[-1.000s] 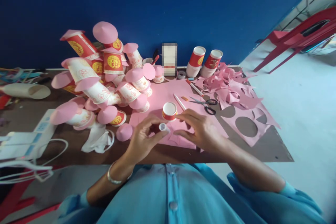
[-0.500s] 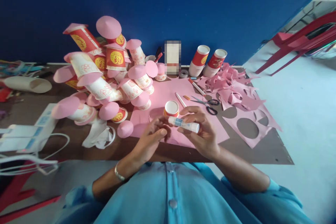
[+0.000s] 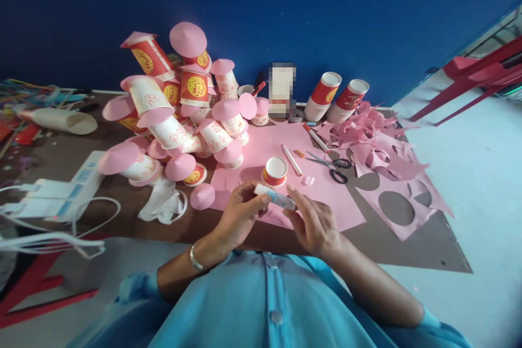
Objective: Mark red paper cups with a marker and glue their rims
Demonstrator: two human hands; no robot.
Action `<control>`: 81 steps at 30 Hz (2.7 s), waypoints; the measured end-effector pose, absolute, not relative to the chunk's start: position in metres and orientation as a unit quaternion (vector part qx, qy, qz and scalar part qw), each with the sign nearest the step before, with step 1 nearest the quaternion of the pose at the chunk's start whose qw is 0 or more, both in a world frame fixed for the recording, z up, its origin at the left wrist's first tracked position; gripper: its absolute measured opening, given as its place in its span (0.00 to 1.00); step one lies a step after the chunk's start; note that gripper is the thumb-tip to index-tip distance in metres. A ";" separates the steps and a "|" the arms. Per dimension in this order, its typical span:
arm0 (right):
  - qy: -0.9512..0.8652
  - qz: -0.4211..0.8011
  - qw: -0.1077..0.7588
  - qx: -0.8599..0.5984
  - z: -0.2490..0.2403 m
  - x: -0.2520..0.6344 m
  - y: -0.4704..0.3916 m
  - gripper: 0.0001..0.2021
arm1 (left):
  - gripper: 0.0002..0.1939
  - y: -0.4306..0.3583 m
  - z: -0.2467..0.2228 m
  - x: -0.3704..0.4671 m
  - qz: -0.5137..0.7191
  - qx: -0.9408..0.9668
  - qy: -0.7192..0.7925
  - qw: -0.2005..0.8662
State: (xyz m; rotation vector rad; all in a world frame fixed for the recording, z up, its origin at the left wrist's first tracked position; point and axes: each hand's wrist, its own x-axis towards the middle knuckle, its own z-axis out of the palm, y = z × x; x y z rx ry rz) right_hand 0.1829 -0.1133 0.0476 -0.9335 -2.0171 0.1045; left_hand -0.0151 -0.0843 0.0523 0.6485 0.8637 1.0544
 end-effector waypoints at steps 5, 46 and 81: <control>-0.692 0.309 0.489 -0.430 0.044 0.173 -0.119 0.19 | 0.26 -0.084 0.054 -0.013 0.474 0.314 0.378 0.730; -0.634 0.366 0.488 -0.476 0.040 0.174 -0.122 0.23 | 0.20 -0.077 0.054 -0.023 0.462 0.421 0.388 0.678; -0.399 0.433 0.675 -0.443 0.048 0.182 -0.110 0.15 | 0.29 -0.068 0.039 -0.027 0.473 0.531 0.450 0.541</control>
